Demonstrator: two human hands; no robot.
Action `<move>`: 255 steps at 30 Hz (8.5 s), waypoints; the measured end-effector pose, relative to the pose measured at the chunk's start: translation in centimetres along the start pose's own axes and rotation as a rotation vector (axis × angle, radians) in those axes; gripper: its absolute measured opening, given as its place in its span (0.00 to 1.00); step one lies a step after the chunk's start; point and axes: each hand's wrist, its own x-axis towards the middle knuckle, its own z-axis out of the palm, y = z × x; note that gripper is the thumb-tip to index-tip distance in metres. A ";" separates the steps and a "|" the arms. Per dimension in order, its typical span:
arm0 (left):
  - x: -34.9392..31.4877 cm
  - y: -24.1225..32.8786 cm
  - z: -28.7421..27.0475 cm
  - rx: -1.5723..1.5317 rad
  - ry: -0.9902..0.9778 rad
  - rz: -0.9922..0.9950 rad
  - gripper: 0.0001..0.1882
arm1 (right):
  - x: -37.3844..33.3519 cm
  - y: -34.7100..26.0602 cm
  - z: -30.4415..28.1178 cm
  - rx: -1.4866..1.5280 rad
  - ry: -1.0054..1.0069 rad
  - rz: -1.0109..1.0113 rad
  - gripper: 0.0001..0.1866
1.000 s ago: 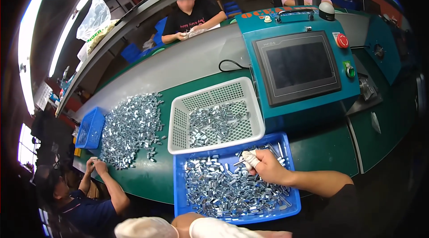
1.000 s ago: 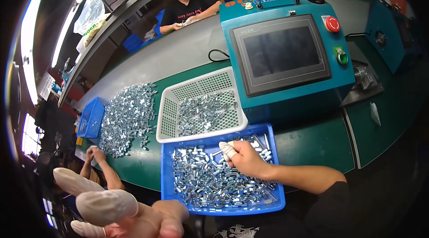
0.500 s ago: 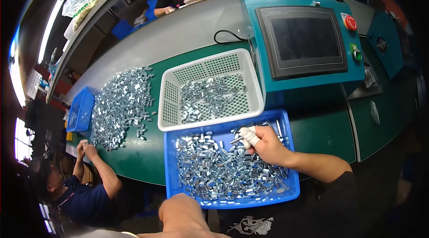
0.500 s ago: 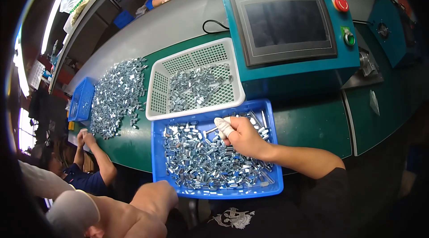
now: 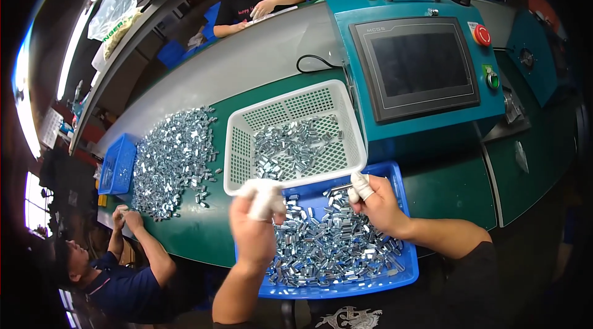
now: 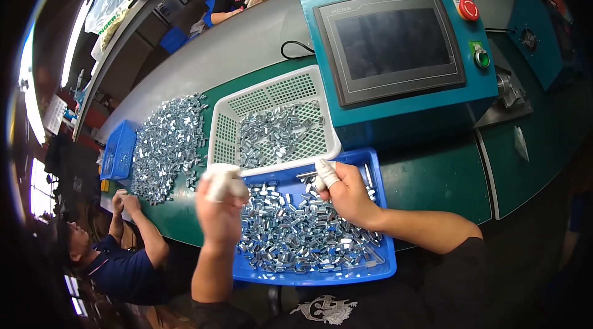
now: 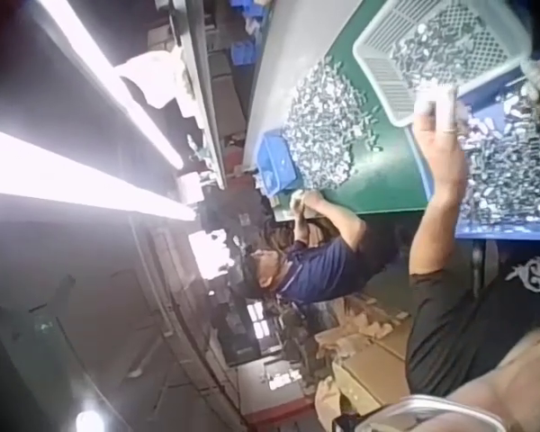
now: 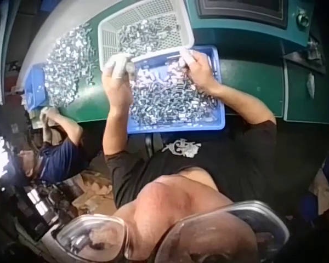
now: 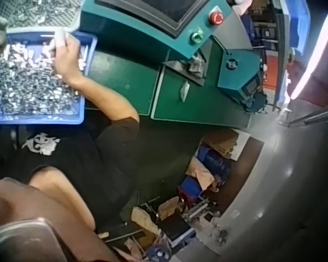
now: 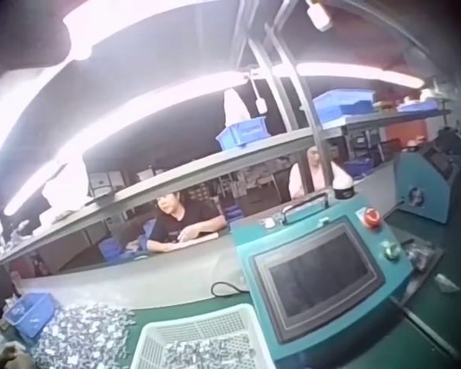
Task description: Sorting and inspecting small metal hardware components at a factory workstation.
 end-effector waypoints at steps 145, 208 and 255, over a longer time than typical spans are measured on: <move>-1.3 -7.6 0.4 0.003 -0.306 -0.295 0.12 | 0.2 -1.2 0.5 -0.221 -0.264 0.169 0.17; -0.5 -5.2 2.4 0.523 -0.079 0.621 0.12 | 1.0 -0.9 -0.1 0.416 -0.450 0.595 0.25; 0.2 -6.9 1.0 0.446 -0.180 0.140 0.09 | 0.6 -0.5 0.3 -0.245 -0.122 -0.009 0.21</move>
